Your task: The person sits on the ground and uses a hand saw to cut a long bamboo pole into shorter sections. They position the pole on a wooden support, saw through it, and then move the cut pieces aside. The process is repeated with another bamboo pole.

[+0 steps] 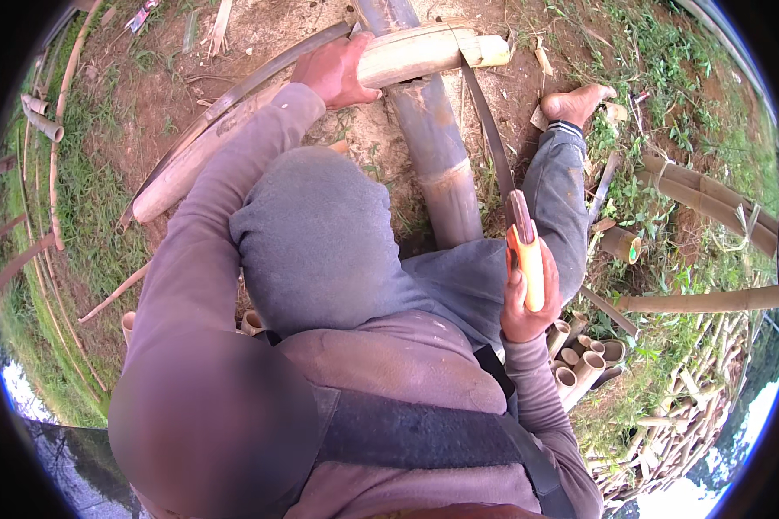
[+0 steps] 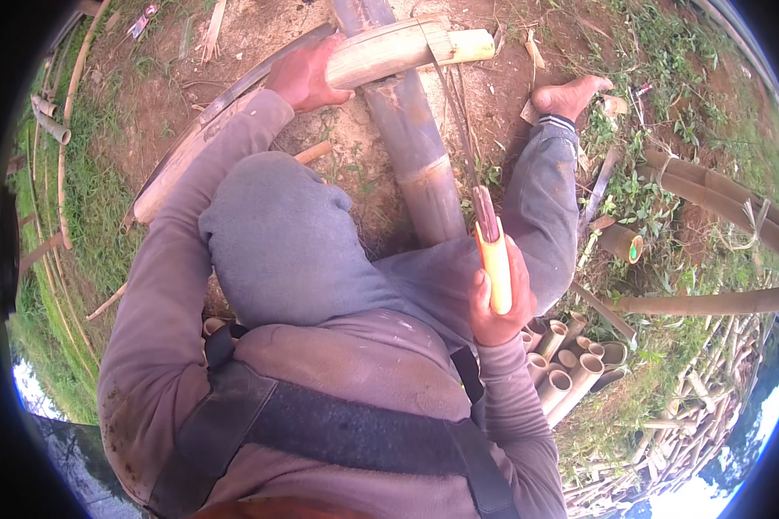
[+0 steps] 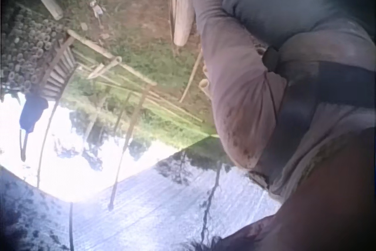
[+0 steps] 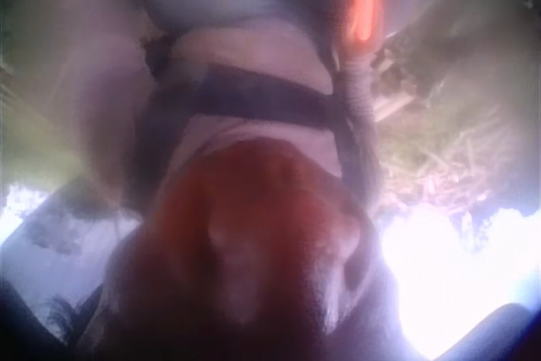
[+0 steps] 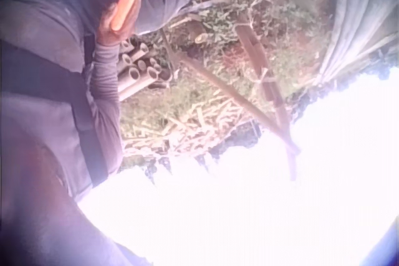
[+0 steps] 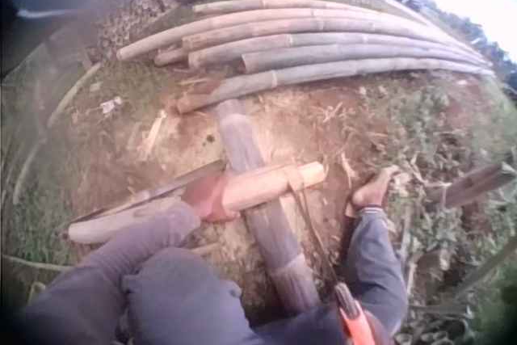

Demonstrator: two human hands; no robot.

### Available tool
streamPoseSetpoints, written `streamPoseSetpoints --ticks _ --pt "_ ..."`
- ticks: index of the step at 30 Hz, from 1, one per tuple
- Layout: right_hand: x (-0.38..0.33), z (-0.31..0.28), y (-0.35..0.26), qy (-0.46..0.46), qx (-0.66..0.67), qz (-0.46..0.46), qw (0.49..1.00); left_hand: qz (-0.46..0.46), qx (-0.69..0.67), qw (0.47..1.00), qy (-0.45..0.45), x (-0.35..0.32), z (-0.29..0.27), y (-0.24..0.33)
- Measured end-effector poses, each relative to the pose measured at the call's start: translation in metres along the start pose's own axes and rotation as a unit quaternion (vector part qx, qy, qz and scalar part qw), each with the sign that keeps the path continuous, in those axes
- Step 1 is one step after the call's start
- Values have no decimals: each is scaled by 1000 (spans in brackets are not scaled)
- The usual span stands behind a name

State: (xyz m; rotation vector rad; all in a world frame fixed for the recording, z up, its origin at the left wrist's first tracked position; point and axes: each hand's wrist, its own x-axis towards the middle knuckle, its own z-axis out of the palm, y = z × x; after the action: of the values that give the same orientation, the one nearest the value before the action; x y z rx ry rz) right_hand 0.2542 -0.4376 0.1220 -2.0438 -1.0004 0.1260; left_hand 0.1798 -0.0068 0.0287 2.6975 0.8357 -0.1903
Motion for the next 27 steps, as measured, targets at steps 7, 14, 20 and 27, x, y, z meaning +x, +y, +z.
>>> streamPoseSetpoints --ticks 7,14,20,27 --pt "168 112 7 74 78 6 994 -1 7 1000 -20 8 -7 5" --pt "1 -3 -3 10 35 30 999 4 -10 1000 0 13 2 -11" --pt "130 96 23 90 39 -38 994 23 -25 999 -6 21 -3 0" --pt "88 64 5 77 68 -22 994 50 -59 997 -6 26 -1 -22"
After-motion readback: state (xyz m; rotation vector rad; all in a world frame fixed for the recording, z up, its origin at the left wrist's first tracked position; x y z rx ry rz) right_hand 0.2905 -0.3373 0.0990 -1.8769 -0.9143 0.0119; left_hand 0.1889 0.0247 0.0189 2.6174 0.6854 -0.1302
